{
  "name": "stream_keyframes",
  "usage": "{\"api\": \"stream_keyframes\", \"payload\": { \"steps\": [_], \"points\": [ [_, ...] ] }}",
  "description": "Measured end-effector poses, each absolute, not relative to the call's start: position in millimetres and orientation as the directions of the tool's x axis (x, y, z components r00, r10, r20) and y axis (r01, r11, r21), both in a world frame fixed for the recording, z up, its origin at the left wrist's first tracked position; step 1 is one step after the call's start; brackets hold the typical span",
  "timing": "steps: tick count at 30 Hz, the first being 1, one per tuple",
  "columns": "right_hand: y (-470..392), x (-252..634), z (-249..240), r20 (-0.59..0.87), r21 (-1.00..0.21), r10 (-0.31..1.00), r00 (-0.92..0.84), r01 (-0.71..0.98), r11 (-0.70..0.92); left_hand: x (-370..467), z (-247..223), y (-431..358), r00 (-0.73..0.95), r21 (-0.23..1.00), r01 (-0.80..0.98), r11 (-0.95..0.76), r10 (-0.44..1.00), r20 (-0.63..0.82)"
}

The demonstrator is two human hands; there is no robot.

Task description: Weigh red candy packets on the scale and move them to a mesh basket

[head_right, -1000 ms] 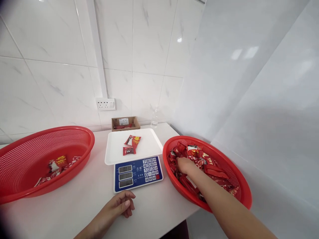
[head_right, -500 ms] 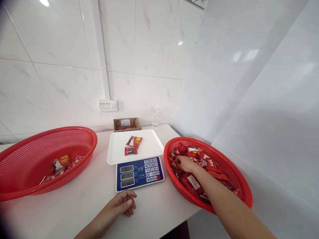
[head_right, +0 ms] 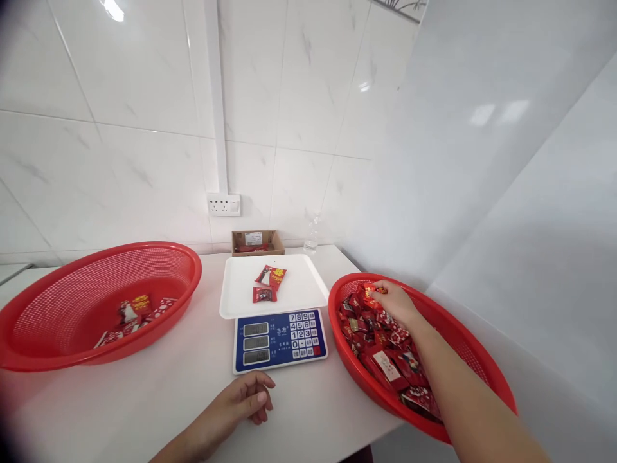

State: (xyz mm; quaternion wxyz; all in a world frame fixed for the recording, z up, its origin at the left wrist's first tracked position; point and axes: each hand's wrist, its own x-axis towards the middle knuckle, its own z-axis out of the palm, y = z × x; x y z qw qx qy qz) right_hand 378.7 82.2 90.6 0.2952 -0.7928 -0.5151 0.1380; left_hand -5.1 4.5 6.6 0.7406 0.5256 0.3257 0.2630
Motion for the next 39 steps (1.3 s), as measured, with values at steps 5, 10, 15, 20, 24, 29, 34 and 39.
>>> {"api": "stream_keyframes", "payload": {
  "steps": [5, 10, 15, 20, 24, 29, 34, 39],
  "points": [
    [111.0, 332.3, 117.7, 0.131, -0.714, 0.930, 0.343, 0.683, -0.151, -4.5, 0.1, 4.3, 0.657, 0.941, -0.093, 0.326, 0.730, -0.188],
    [137.5, 259.6, 133.6, 0.091, -0.693, 0.989, 0.115, 0.721, -0.020, -5.4, -0.3, 4.9, 0.636, 0.935, -0.122, 0.334, 0.749, -0.185],
    [148.3, 209.8, 126.7, -0.087, -0.623, 0.996, -0.008, 0.781, -0.049, -5.5, 0.0, 5.9, 0.622, 0.932, -0.135, 0.337, 0.761, -0.185],
    [159.8, 197.3, 121.6, -0.013, -0.581, 0.998, 0.063, 0.812, -0.058, -5.4, -0.5, 5.9, 0.631, 0.931, -0.131, 0.342, 0.753, -0.188],
    [169.9, 198.4, 119.6, 0.059, -0.535, 0.994, 0.092, 0.844, -0.046, -5.0, 1.6, 5.4, 0.633, 0.931, -0.115, 0.347, 0.748, -0.200],
    [176.3, 202.5, 114.7, 0.133, -0.489, 0.986, 0.098, 0.872, -0.021, -5.0, 0.0, 6.0, 0.636, 0.927, -0.124, 0.354, 0.746, -0.200],
    [176.8, 209.2, 110.2, 0.135, -0.518, 0.985, 0.103, 0.855, -0.018, -5.3, -3.3, 5.2, 0.640, 0.929, -0.134, 0.346, 0.746, -0.185],
    [172.8, 216.8, 110.3, 0.068, -0.591, 0.993, 0.092, 0.806, -0.034, -4.8, -2.0, 4.9, 0.632, 0.929, -0.121, 0.350, 0.749, -0.200]
  ]
}}
